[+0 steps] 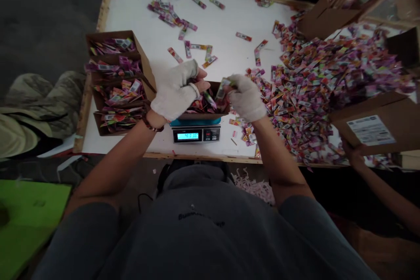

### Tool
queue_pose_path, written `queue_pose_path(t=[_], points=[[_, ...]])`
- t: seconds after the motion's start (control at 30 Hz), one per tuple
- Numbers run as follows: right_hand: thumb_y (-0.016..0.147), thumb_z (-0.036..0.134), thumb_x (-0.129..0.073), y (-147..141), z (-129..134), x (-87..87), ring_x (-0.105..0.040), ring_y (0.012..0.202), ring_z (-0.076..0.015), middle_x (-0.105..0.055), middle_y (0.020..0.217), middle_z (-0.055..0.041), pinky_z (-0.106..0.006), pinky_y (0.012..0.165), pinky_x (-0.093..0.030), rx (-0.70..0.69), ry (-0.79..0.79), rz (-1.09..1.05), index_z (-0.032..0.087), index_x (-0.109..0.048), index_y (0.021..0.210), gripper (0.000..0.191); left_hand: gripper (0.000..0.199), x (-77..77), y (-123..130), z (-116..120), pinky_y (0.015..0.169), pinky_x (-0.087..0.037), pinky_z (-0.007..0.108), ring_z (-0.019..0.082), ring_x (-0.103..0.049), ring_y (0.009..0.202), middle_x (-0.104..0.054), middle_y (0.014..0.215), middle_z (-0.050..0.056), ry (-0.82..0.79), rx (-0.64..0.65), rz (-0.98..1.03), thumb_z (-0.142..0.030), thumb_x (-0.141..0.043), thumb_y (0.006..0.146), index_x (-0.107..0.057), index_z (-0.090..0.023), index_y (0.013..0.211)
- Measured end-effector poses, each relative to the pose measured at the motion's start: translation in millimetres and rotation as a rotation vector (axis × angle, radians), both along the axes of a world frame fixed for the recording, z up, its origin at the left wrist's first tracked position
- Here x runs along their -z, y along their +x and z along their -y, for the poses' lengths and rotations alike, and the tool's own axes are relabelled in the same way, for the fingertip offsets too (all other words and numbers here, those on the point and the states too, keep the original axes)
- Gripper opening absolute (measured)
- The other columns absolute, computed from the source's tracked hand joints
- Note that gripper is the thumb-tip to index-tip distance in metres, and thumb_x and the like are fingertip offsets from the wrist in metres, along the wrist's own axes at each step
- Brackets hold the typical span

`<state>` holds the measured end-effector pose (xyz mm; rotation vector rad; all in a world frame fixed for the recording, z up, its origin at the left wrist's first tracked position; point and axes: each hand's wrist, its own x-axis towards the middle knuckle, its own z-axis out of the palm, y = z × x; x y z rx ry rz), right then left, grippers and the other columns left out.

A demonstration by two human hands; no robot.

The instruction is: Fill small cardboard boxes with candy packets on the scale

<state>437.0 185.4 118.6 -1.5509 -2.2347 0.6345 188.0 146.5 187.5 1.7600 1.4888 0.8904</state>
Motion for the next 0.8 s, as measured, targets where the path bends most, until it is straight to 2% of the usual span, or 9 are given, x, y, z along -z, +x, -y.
queue_pose_path(t=[0.07, 0.2, 0.27, 0.33, 0.43, 0.5, 0.6, 0.7, 0.8], points=[[0.119, 0.052, -0.059, 22, 13, -14.0, -0.077, 0.119, -0.0277, -0.080, 0.127, -0.0090, -0.051, 0.112, -0.068, -0.040, -0.028, -0.232, 0.027, -0.077, 0.132, 0.034, 0.018, -3.4, 15, 0, 0.111, -0.068, 0.041, 0.021, -0.085, 0.115, -0.090, 0.119, 0.004, -0.039, 0.037, 0.076, -0.004, -0.078, 0.106, -0.082, -0.015, 0.119], [0.114, 0.075, -0.064, 48, 42, -33.6, -0.075, 0.097, -0.0229, -0.075, 0.108, -0.0044, -0.046, 0.094, -0.069, -0.083, -0.044, -0.470, 0.031, -0.068, 0.109, 0.045, 0.029, -13.9, 63, 3, 0.113, -0.069, 0.037, 0.018, -0.087, 0.125, -0.091, 0.131, 0.000, -0.156, 0.180, 0.223, -0.001, -0.065, 0.112, -0.083, -0.020, 0.126], [0.112, 0.076, -0.068, 62, 52, -36.8, -0.073, 0.091, -0.0224, -0.072, 0.099, -0.0028, -0.045, 0.090, -0.069, -0.040, -0.018, -0.449, 0.032, -0.066, 0.103, 0.045, 0.046, -15.8, 79, 8, 0.119, -0.068, 0.035, 0.017, -0.084, 0.138, -0.084, 0.158, -0.002, -0.227, 0.237, 0.263, 0.001, -0.057, 0.114, -0.080, -0.025, 0.143], [0.111, 0.070, -0.072, 83, 59, -36.5, -0.071, 0.089, -0.0230, -0.069, 0.092, -0.0017, -0.045, 0.088, -0.068, 0.008, 0.010, -0.347, 0.032, -0.066, 0.100, 0.040, 0.056, -11.1, 77, 12, 0.124, -0.066, 0.034, 0.018, -0.080, 0.149, -0.064, 0.185, 0.000, -0.237, 0.247, 0.284, -0.001, -0.061, 0.113, -0.073, -0.030, 0.159], [0.111, 0.060, -0.070, 126, 68, -33.2, -0.075, 0.095, -0.0287, -0.068, 0.090, -0.0050, -0.050, 0.091, -0.069, 0.117, 0.044, -0.053, 0.033, -0.070, 0.096, 0.031, 0.061, 12.3, 36, 17, 0.127, -0.065, 0.036, 0.021, -0.079, 0.149, -0.048, 0.197, 0.010, -0.101, 0.185, 0.234, -0.008, -0.076, 0.109, -0.067, -0.024, 0.167], [0.109, 0.058, -0.068, 152, 73, -31.4, -0.077, 0.107, -0.0359, -0.073, 0.102, -0.0115, -0.057, 0.098, -0.068, 0.186, 0.063, 0.136, 0.033, -0.075, 0.100, 0.027, 0.058, 37.8, -9, 21, 0.124, -0.067, 0.043, 0.024, -0.084, 0.135, -0.066, 0.182, 0.017, 0.034, 0.044, 0.149, -0.012, -0.079, 0.107, -0.068, -0.016, 0.164], [0.108, 0.052, -0.069, 163, 73, -30.0, -0.077, 0.124, -0.0415, -0.078, 0.121, -0.0166, -0.062, 0.108, -0.066, 0.227, 0.077, 0.226, 0.034, -0.081, 0.113, 0.023, 0.051, 81.3, -75, 28, 0.124, -0.066, 0.051, 0.030, -0.083, 0.132, -0.079, 0.159, 0.016, 0.087, -0.179, 0.079, -0.042, -0.083, 0.111, -0.074, -0.014, 0.152], [0.109, 0.044, -0.068, 126, 60, -24.3, -0.076, 0.126, -0.0384, -0.080, 0.124, -0.0147, -0.058, 0.113, -0.066, 0.184, 0.069, 0.158, 0.034, -0.083, 0.121, 0.021, 0.059, 118.4, -111, 31, 0.120, -0.067, 0.052, 0.026, -0.078, 0.117, -0.085, 0.131, 0.010, 0.016, -0.343, 0.052, -0.060, -0.086, 0.104, -0.075, -0.017, 0.143], [0.106, 0.038, -0.073, 58, 42, -9.2, -0.075, 0.123, -0.0367, -0.079, 0.126, -0.0153, -0.055, 0.113, -0.065, 0.101, 0.071, 0.171, 0.028, -0.084, 0.119, 0.020, 0.054, 139.5, -109, 23, 0.124, -0.065, 0.048, 0.025, -0.075, 0.119, -0.083, 0.133, 0.009, 0.000, -0.386, 0.013, -0.056, -0.084, 0.100, -0.076, -0.018, 0.138]])
